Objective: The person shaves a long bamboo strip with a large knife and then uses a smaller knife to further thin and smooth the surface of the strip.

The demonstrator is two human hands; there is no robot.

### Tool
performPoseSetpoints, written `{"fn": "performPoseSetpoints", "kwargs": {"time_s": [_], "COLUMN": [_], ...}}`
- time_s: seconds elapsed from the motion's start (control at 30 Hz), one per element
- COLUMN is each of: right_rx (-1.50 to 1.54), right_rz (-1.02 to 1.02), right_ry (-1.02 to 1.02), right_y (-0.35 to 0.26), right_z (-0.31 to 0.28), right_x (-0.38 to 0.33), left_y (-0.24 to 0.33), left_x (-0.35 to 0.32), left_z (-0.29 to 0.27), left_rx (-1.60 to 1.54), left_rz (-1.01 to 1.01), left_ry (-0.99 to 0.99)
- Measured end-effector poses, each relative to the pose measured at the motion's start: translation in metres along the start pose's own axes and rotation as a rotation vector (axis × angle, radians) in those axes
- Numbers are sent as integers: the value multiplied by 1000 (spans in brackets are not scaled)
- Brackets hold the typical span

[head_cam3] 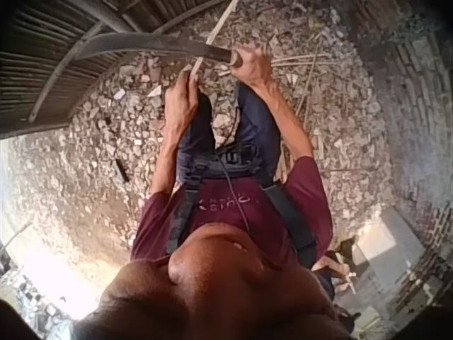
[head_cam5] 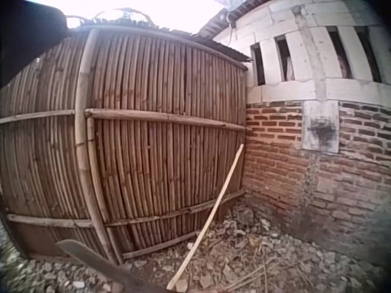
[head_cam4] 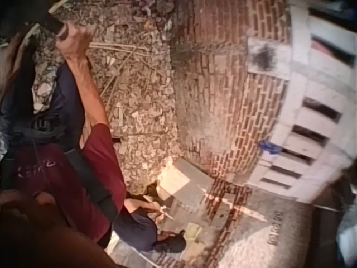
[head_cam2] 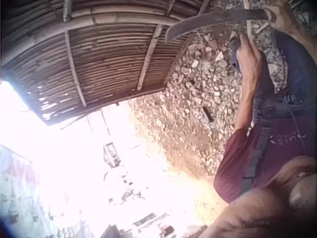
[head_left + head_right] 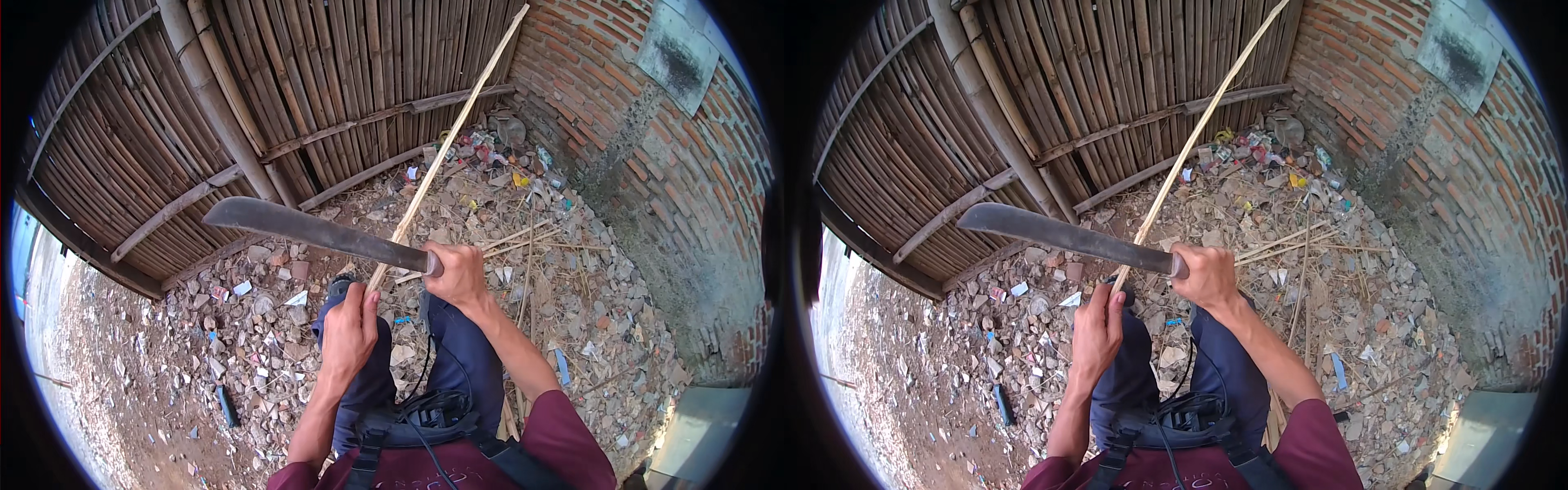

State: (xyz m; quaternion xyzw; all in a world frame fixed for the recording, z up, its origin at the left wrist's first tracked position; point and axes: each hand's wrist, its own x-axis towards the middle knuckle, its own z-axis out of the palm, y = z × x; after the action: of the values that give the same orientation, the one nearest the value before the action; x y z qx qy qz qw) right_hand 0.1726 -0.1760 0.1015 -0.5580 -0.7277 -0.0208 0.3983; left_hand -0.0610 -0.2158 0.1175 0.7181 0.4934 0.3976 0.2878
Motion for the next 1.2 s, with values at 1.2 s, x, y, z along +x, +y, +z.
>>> {"fn": "performPoseSetpoints", "kwargs": {"time_s": [1.2], "right_rx": [38], "right_rz": [15], "right_ry": [2], "right_y": [35], "right_z": [7], "right_x": [9], "left_y": [-38], "left_x": [-26], "left_z": [-11], "left_rx": [380], "left_rz": [34], "left_ry": [-72]}}
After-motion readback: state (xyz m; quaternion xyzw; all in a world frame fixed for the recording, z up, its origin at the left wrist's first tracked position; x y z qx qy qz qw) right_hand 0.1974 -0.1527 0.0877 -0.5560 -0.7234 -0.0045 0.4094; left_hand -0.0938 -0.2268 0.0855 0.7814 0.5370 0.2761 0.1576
